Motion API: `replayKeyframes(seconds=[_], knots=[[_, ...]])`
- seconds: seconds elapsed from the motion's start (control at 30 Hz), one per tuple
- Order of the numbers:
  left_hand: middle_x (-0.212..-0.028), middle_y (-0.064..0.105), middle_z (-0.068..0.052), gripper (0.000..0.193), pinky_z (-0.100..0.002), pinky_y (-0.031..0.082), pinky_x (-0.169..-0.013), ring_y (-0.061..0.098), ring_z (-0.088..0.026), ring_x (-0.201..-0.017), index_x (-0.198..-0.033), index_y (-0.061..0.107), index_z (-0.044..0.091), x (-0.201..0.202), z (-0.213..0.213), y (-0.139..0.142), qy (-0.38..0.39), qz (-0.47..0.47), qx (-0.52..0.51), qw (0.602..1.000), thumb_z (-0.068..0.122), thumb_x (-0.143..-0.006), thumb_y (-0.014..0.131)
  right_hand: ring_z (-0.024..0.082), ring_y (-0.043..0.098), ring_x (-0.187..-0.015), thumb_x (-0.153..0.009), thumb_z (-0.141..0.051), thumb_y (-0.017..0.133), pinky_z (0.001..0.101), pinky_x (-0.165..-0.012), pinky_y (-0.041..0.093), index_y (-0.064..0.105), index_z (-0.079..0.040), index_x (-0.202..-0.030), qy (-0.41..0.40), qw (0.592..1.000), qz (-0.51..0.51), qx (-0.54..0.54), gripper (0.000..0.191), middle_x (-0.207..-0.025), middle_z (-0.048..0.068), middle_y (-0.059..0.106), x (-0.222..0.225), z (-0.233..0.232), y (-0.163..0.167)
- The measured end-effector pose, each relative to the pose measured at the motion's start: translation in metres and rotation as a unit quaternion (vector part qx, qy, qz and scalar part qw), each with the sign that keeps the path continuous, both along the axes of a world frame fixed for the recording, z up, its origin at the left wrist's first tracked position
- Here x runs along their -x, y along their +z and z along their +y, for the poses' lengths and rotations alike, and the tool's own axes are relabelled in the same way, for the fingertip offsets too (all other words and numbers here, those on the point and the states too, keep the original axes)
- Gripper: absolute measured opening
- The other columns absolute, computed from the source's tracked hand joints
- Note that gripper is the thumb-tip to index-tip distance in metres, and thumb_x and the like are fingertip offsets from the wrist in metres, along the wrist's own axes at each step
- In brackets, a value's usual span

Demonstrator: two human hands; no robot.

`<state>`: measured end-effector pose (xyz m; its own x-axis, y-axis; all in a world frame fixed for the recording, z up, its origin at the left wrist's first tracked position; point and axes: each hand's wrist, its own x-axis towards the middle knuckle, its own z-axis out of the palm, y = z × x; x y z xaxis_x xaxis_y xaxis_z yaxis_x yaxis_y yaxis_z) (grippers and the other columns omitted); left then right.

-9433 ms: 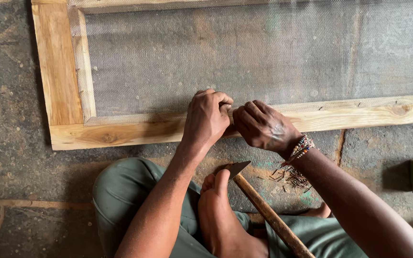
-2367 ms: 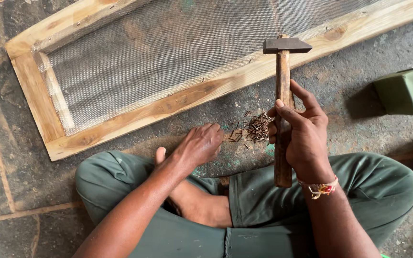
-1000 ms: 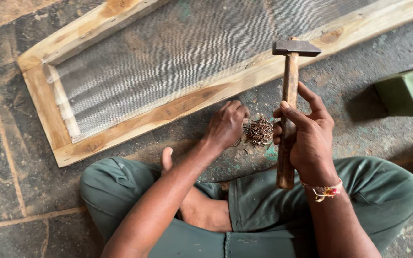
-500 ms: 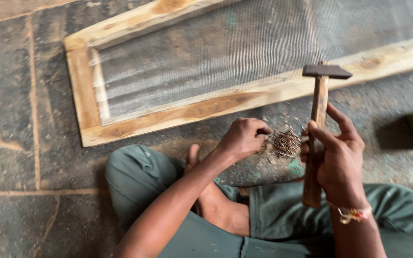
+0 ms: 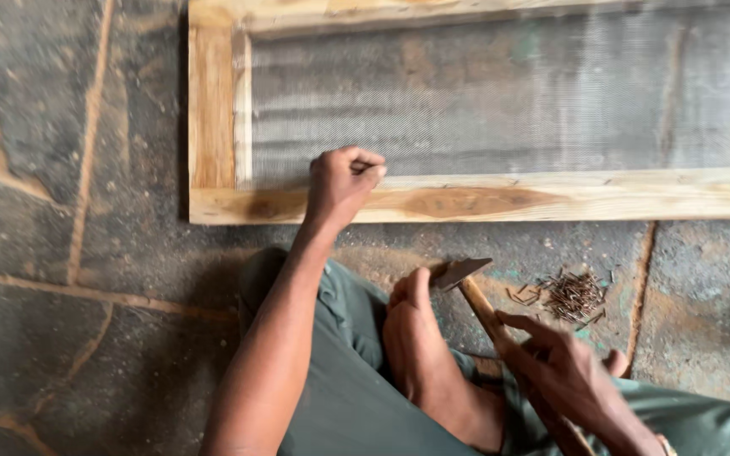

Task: The person is sitting on a stone floor, attaching a metal mesh screen to a wooden frame using a hammer and nails. They repeatedly pick up nails, position them along the frame's edge, and hammer them in to secure the mesh.

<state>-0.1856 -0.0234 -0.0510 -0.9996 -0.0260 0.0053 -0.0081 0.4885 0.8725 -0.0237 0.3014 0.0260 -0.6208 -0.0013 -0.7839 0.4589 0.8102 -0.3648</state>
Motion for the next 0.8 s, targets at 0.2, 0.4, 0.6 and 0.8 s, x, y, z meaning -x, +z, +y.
replayKeyframes(seconds=[0.2,0.4,0.6,0.8], knots=[[-0.088,0.08,-0.007,0.005,-0.032,0.063,-0.075,0.077,-0.014,-0.077,-0.09,0.076,0.006,-0.003,0.014,-0.004,0.004,-0.073,0.016,0.997,0.01,-0.087,0.076,0.024,0.072,-0.092,-0.092,-0.023,0.074,0.0355,-0.077,0.058,0.075,-0.008,-0.118,0.223,0.833,0.503,0.051,0.029,-0.108,0.012,0.077,0.072,-0.044,-0.027],[-0.085,0.079,-0.006,0.005,-0.038,0.059,-0.083,0.075,-0.014,-0.073,-0.083,0.075,0.007,-0.008,0.025,-0.008,-0.006,-0.038,0.058,0.998,0.002,-0.085,0.074,0.021,0.067,-0.088,-0.097,-0.022,0.075,0.0326,-0.081,0.057,0.077,-0.006,-0.114,0.376,0.74,0.554,0.059,0.023,-0.102,0.008,0.076,0.154,-0.102,-0.061],[-0.082,0.077,-0.007,0.012,-0.038,0.059,-0.079,0.072,-0.015,-0.077,-0.082,0.075,0.007,-0.013,0.031,0.001,-0.015,-0.047,0.09,0.995,-0.004,-0.082,0.071,0.02,0.067,-0.091,-0.093,-0.022,0.073,0.0335,-0.082,0.058,0.075,-0.007,-0.11,0.504,0.62,0.6,0.043,0.023,-0.106,0.009,0.076,0.173,-0.097,-0.051],[-0.082,0.075,-0.009,0.015,-0.04,0.057,-0.078,0.071,-0.018,-0.078,-0.082,0.076,0.006,-0.015,0.032,0.01,-0.013,-0.044,0.108,0.993,-0.007,-0.08,0.07,0.015,0.067,-0.086,-0.098,-0.009,0.073,0.0278,-0.078,0.059,0.076,-0.002,-0.115,0.54,0.565,0.621,-0.045,0.019,-0.098,0.008,0.074,0.177,-0.1,-0.05]])
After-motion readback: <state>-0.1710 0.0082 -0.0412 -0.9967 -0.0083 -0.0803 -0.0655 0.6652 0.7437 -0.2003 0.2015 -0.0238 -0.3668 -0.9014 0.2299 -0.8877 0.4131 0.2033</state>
